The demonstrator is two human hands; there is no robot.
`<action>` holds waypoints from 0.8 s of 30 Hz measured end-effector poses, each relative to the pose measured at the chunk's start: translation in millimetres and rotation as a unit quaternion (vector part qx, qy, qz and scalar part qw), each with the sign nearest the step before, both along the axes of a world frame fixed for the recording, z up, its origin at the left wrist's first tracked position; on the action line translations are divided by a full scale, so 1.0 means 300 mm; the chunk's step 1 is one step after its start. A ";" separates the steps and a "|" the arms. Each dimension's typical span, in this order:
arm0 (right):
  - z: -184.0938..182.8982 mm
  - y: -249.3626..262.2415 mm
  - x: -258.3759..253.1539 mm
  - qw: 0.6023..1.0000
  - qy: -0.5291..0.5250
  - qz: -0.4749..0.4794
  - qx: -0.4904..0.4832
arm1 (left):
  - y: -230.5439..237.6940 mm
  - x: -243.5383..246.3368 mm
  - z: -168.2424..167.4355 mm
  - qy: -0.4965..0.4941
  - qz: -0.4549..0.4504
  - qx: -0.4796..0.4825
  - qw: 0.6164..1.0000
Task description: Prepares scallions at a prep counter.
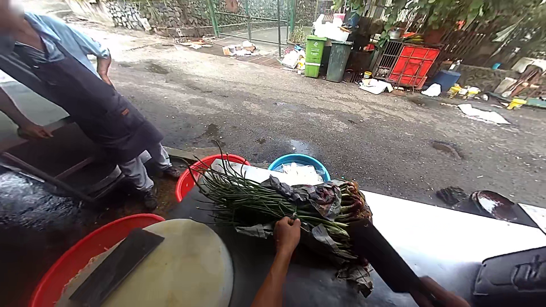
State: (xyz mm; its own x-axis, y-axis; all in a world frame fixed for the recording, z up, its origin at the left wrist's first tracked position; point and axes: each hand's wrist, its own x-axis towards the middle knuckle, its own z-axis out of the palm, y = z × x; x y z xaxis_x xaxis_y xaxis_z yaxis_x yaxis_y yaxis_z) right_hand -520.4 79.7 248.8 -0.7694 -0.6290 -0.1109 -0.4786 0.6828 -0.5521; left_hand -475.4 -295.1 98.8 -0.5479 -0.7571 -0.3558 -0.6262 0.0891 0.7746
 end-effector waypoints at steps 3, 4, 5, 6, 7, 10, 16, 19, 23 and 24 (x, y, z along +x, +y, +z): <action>-0.081 -0.285 -0.150 0.986 0.126 0.103 0.031 | -0.026 0.076 -0.054 0.063 -0.036 0.053 0.996; -0.086 -0.371 -0.176 0.981 0.141 0.123 0.055 | -0.029 0.099 -0.072 0.089 -0.041 0.073 0.992; -0.080 -0.445 -0.188 0.976 0.143 0.145 0.081 | -0.026 0.123 -0.089 0.113 -0.043 0.098 0.988; -0.078 -0.504 -0.197 0.968 0.152 0.171 0.103 | -0.020 0.147 -0.102 0.135 -0.042 0.118 0.983; -0.079 -0.548 -0.205 0.959 0.165 0.198 0.118 | -0.014 0.167 -0.110 0.155 -0.039 0.129 0.979; -0.096 -0.613 -0.207 0.936 0.196 0.257 0.138 | 0.001 0.206 -0.144 0.213 -0.017 0.145 0.966; -0.138 -0.631 -0.223 0.920 0.209 0.288 0.166 | 0.016 0.202 -0.140 0.240 0.019 0.140 0.960; -0.172 -0.639 -0.221 0.923 0.203 0.281 0.165 | 0.023 0.198 -0.141 0.235 0.030 0.134 0.962; -0.179 -0.627 -0.224 0.929 0.200 0.269 0.159 | 0.043 0.210 -0.145 0.226 0.034 0.097 0.969; -0.161 -0.611 -0.228 0.935 0.194 0.256 0.151 | 0.048 0.219 -0.147 0.215 0.025 0.086 0.973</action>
State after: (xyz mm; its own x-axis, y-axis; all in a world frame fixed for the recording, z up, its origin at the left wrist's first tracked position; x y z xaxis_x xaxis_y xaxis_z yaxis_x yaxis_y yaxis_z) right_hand -588.7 -103.5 200.6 -0.3954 -0.9110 -0.1176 -0.9094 0.4063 -0.0894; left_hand -409.9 -280.7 54.5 -0.6380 -0.7362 -0.2258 -0.2422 -0.0866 0.9664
